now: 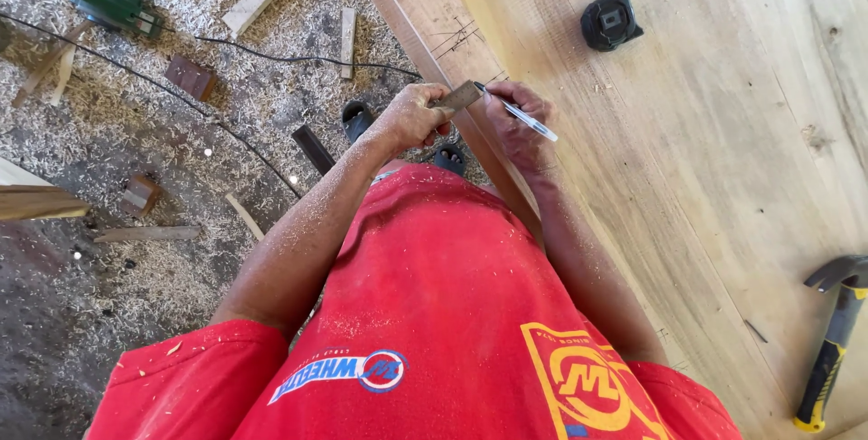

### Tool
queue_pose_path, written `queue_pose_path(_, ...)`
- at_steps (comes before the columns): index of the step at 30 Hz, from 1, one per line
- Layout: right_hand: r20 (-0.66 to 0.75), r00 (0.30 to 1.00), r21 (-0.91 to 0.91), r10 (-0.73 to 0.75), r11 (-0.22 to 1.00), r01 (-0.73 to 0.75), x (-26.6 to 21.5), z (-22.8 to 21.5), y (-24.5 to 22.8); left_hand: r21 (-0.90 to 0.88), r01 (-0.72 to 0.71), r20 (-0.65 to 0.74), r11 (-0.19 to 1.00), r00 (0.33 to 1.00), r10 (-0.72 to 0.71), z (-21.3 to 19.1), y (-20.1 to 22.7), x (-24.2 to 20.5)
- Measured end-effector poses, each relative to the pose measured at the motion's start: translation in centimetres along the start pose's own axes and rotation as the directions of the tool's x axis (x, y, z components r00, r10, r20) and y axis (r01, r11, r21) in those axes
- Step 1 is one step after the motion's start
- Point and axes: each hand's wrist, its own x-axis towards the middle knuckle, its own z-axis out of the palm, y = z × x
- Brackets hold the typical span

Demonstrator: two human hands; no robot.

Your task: The person is measuring and marking lines on a large wooden slab using a measuring tape, an L-square, and a pen.

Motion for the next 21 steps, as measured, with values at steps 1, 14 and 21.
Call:
queue_pose_path(1, 0.015, 1.000, -0.012, -0.007, 1.000, 0.007, 0.1, -0.1, -0.2, 0.002, -0.003, 0.004, 1.000, 1.000, 0.003, 0.0, -0.1, 0.0)
queue_pose_path(14, -0.031, 0.999, -0.093, 0.021, 0.995, -0.024, -0.4, -0.6, -1.8, 0.023, 0.008, 0.018, 1.000, 1.000, -0.009, -0.3, -0.6, 0.5)
queue_pose_path(21, -0.268, 0.957, 0.354, 0.108, 0.935, -0.006, -3.5, -7.8, -2.0, -0.415, -0.252, -0.264, 0.874, 0.953, 0.150, -6.0, 6.8, -1.7)
